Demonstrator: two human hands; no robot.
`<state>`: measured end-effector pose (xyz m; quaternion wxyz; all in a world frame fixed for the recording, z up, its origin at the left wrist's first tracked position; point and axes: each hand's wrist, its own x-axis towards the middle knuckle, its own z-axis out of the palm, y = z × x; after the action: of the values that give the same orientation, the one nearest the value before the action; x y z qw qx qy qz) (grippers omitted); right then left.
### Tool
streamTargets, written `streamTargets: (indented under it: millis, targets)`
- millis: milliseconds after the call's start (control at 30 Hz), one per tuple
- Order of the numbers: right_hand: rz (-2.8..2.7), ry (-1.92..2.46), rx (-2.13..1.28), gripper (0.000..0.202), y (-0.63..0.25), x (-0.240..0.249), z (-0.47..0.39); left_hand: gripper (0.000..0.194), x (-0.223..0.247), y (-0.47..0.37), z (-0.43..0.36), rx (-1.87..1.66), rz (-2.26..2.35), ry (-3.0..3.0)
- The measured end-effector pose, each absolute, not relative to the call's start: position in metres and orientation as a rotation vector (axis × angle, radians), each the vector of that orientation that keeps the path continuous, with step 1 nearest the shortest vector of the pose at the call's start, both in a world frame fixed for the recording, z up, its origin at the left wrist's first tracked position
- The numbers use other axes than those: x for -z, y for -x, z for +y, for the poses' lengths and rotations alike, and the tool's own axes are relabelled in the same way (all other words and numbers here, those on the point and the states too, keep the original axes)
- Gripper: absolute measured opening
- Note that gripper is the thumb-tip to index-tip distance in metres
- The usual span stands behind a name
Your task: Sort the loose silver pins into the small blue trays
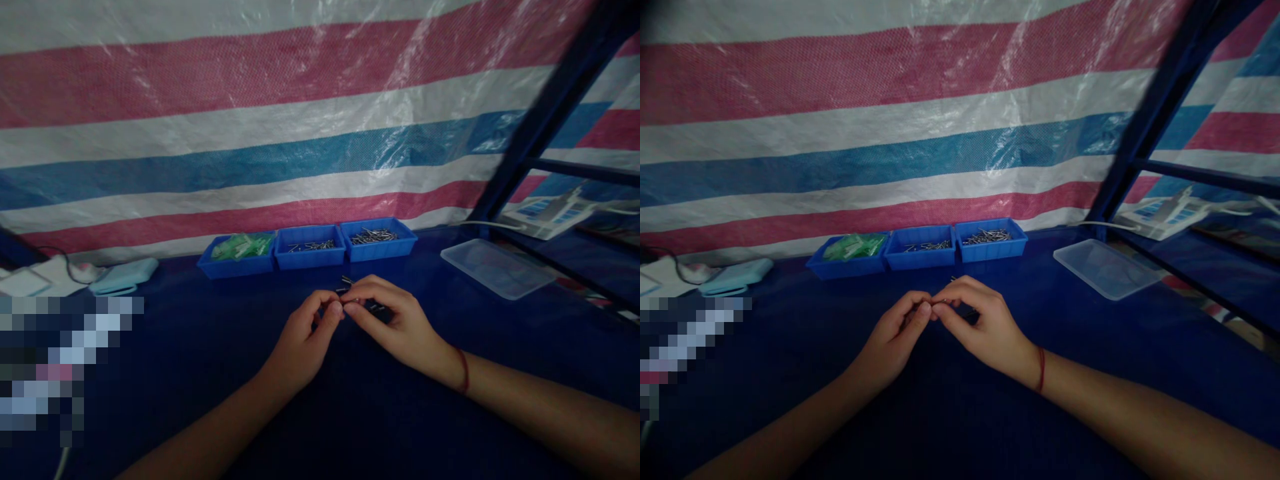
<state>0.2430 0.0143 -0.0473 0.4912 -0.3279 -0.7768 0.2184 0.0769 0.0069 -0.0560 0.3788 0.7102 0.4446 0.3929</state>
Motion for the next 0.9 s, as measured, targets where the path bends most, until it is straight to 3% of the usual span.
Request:
streamTargets:
  millis: [333, 900]
  targets:
    - [-1.866, 0.811, -0.551, 0.012, -0.2432, 0.0488, 0.0134, 0.019, 0.0539, -0.0792, 0.0060, -0.968, 1.098, -1.795]
    - [-1.996, 0.850, -0.466, 0.007, -0.2433, 0.0502, 0.0147, 0.006, 0.0531, -0.0741, 0.0059, -1.248, 1.200, -1.976]
